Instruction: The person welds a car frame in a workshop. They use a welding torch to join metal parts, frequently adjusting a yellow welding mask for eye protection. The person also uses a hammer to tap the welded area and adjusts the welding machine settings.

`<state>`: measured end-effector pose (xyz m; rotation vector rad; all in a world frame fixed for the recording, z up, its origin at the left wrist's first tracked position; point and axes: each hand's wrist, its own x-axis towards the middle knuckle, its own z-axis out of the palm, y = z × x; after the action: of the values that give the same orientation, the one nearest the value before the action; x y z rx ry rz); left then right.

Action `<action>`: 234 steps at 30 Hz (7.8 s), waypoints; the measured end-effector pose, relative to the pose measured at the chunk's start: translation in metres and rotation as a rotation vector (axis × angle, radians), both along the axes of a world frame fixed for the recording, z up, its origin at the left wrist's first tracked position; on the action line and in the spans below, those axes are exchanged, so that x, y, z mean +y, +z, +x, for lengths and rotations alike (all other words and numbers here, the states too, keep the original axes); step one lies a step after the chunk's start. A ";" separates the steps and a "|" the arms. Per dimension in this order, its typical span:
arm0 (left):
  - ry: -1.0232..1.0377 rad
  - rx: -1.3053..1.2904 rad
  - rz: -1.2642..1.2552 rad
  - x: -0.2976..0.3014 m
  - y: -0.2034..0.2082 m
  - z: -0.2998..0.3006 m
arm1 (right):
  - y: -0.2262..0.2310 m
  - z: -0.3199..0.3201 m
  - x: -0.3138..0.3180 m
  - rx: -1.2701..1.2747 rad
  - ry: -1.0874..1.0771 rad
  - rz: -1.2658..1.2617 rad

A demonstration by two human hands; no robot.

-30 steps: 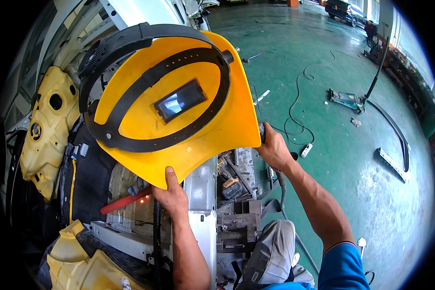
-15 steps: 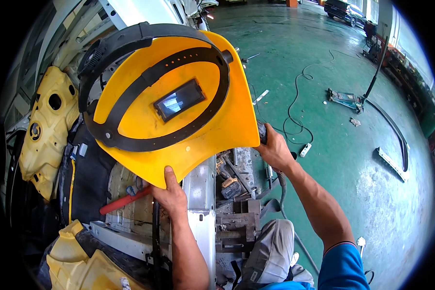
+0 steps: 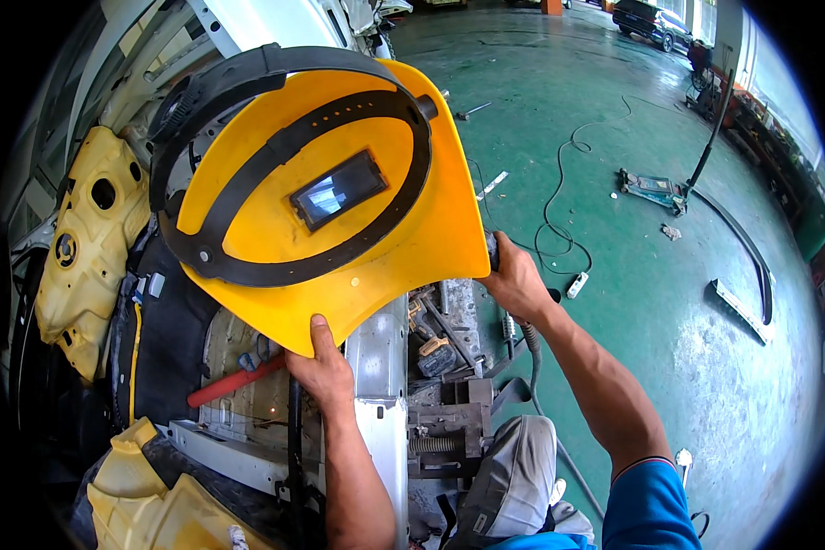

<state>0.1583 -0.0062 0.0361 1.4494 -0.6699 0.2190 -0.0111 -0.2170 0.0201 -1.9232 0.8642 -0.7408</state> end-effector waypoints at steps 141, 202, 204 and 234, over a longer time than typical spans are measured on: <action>-0.003 0.022 0.045 0.004 -0.001 0.006 | 0.013 0.004 0.009 0.045 -0.029 0.047; 0.080 0.696 -0.534 0.015 -0.013 0.033 | -0.065 -0.136 0.056 0.121 -0.159 0.036; 0.063 0.679 -0.538 0.014 -0.011 0.030 | -0.054 -0.118 0.053 0.078 -0.119 -0.011; 0.083 0.333 -0.250 0.009 -0.002 0.012 | 0.037 0.009 0.010 -0.010 -0.064 -0.160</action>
<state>0.1708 0.0031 0.0336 1.2360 -0.2995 0.1171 -0.0022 -0.2071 0.0568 -2.0386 0.8868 -0.8802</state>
